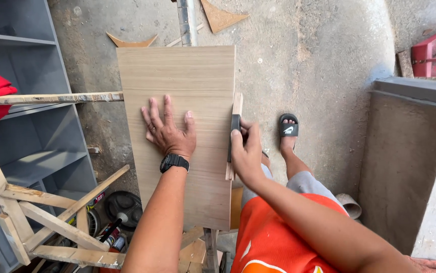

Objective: Sanding the edges and surfaces of a wooden board using a hand-held sanding block to smooth the finish.

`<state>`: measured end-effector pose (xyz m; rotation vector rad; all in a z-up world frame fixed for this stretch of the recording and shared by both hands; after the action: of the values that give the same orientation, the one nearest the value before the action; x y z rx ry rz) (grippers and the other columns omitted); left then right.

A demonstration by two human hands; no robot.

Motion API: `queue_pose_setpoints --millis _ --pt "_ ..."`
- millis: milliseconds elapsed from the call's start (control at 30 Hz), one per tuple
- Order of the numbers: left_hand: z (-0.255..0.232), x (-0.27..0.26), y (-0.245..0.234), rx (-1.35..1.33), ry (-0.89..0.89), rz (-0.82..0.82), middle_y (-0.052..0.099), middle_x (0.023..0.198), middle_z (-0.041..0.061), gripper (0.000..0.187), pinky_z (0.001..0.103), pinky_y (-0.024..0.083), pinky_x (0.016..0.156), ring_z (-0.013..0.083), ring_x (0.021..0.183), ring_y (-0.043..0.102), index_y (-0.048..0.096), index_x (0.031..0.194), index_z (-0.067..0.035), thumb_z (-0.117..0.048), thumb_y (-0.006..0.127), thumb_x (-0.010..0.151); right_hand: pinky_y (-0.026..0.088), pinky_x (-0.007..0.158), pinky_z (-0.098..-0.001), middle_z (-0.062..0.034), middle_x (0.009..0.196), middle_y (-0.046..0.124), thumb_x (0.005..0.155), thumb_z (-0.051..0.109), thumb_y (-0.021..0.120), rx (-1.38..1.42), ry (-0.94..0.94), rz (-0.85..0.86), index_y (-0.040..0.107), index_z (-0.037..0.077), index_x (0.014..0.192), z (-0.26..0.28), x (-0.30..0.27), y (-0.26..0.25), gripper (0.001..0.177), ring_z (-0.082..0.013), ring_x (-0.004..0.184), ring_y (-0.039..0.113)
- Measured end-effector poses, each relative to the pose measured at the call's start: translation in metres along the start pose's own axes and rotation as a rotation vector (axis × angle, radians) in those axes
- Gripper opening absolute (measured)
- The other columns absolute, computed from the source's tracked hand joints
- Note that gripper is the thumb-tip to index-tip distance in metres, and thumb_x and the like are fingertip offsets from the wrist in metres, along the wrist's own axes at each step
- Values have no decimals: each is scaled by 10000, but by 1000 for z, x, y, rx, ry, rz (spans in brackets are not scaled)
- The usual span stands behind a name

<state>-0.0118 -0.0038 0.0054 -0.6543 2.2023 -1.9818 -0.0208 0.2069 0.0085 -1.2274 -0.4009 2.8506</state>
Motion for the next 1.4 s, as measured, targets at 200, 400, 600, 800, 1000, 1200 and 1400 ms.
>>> queue_pose_setpoints --millis 200,400,600,800,1000,1200,1400 --pt "0 3 1 0 11 5 413 1710 50 761 617 369 1156 417 1624 313 555 1635 -321 -563 694 926 534 667 -331 -15 789 585 1002 313 615 283 -53 -88 624 184 1305 -3 77 22 330 -147 750 594" --pt "-1 1 1 -10 -6 22 402 1715 57 765 628 365 1155 426 1626 301 535 1649 -325 -543 700 935 487 854 -398 -61 949 518 1074 211 542 209 -135 17 570 55 1238 6 -24 1 228 -189 928 518" --pt "-1 2 5 -5 -1 19 382 1725 45 784 626 360 1168 415 1634 287 518 1659 -343 -573 702 932 503 704 -337 -24 852 578 1026 273 588 305 -71 -98 612 128 1342 6 36 13 348 -155 814 565" --pt "-5 7 2 -7 -13 13 397 1713 42 776 619 364 1168 413 1631 297 531 1646 -347 -591 695 928 553 797 -455 -170 1026 645 1053 239 625 289 -143 -88 632 89 1372 -28 83 11 353 -232 956 625" --pt "-8 6 -1 -35 -19 13 400 1719 62 758 639 374 1177 429 1640 291 540 1645 -323 -569 721 952 557 608 -378 -84 963 684 1030 342 627 329 -117 -111 663 153 1329 8 51 13 355 -196 852 630" --pt "-11 3 3 -18 -33 11 395 1728 48 756 623 366 1201 420 1648 292 539 1641 -340 -591 715 950 582 805 -424 -156 1075 709 1012 281 688 269 -281 -159 676 101 1302 30 74 2 341 -227 956 678" --pt "-11 2 5 32 -74 14 375 1780 1 734 599 440 1170 367 1679 292 535 1653 -398 -690 644 989 469 731 -304 -13 998 686 1020 322 564 182 -391 -168 700 110 1192 24 -8 -2 305 -94 835 564"
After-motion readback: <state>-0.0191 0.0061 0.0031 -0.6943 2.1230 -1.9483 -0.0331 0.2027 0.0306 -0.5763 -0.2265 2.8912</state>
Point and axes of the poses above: each hand's wrist, its own x-axis towards the middle knuckle, its own y-axis out of the palm, z = x × y, the point moved 1 cm from there along x, towards the middle knuckle
